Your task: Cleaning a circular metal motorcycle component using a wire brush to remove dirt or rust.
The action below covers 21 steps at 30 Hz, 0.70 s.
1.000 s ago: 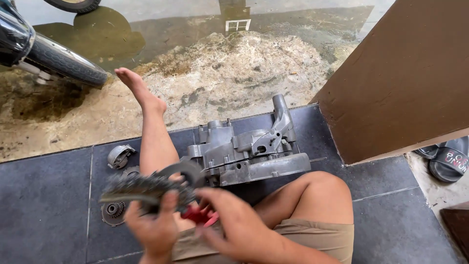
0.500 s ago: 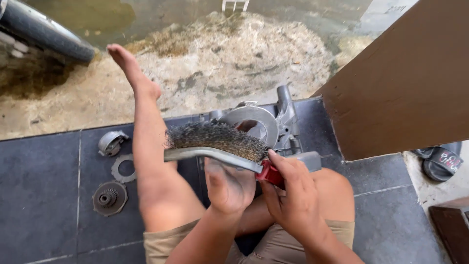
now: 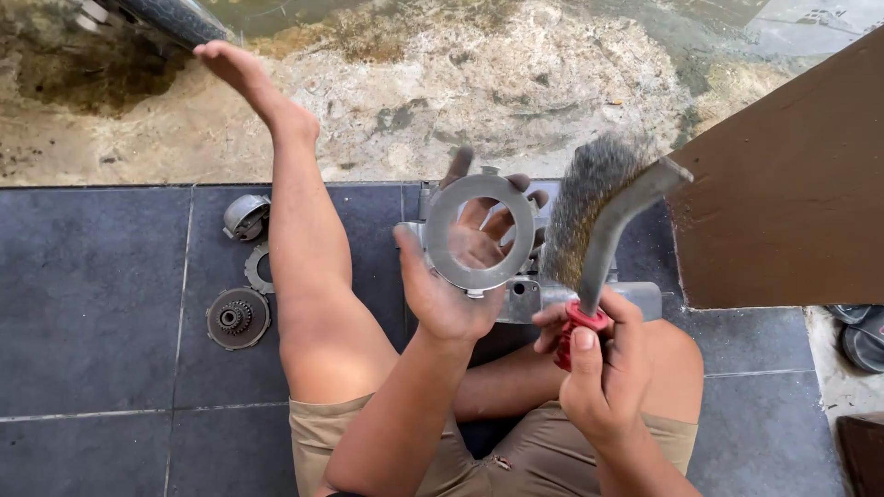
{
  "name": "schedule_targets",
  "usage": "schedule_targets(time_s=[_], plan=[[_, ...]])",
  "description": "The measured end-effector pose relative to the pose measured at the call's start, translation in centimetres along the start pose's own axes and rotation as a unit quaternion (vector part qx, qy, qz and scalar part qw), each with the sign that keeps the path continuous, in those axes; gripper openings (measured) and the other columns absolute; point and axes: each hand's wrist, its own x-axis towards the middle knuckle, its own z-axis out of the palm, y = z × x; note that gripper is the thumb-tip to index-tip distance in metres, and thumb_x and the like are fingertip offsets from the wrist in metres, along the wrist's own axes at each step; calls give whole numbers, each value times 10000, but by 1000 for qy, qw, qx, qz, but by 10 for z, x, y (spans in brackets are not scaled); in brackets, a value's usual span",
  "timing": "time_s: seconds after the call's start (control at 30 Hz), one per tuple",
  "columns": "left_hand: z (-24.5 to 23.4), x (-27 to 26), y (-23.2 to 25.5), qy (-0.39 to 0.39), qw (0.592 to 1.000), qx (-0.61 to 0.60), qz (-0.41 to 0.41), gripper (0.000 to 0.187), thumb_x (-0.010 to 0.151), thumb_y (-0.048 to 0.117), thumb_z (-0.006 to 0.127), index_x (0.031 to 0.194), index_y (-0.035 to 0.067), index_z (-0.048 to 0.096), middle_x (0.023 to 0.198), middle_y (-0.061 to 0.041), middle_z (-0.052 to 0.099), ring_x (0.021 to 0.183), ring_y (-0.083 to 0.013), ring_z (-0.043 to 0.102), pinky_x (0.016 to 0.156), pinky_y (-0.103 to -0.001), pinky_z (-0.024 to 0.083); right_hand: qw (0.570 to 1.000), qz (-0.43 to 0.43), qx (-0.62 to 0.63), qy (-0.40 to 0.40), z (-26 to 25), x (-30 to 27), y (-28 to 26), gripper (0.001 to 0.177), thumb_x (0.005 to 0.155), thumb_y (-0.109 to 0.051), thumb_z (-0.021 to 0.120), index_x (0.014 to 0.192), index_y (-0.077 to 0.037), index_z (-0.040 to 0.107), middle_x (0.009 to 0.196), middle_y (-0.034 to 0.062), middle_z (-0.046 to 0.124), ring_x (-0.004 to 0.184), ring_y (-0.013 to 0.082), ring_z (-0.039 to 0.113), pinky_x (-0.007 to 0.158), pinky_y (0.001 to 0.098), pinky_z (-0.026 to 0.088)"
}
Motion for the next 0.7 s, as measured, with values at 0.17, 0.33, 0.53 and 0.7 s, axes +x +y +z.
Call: schedule_targets(time_s=[0.17, 0.33, 0.53, 0.7], plan=[[1, 1, 1, -24, 999, 11, -17, 858, 1008, 545, 542, 1633, 29, 260, 1530, -287, 443, 1278, -275, 601, 959, -289, 554, 998, -13, -60, 13, -4, -27, 17, 602, 998, -17, 506, 1514, -38, 198, 1107, 195, 710, 707, 180, 686, 711, 269, 609], [-6, 2, 0, -25, 990, 138, -15, 859, 1012, 585, 499, 1617, 6, 307, 1562, -239, 450, 1322, -279, 546, 1035, -374, 472, 968, -70, -238, -23, -7, -13, 12, 439, 1002, 10, 537, 1427, 56, 439, 1051, 144, 713, 718, 129, 667, 637, 234, 566], [-5, 5, 11, -42, 989, 143, 20, 795, 1060, 610, 449, 1589, 22, 363, 1461, -168, 555, 1365, -249, 523, 1157, -390, 439, 951, -97, -285, -66, -2, -19, 2, 431, 917, 62, 594, 1345, 93, 554, 1052, 166, 738, 811, 185, 721, 728, 276, 593], [-7, 5, -5, -35, 990, 133, -40, 790, 1038, 553, 487, 1600, 14, 357, 1422, -214, 562, 1203, -188, 625, 1024, -317, 557, 955, -92, -277, -43, 1, -6, -2, 418, 924, 66, 571, 1340, 98, 566, 1070, 166, 737, 819, 169, 713, 738, 259, 591]])
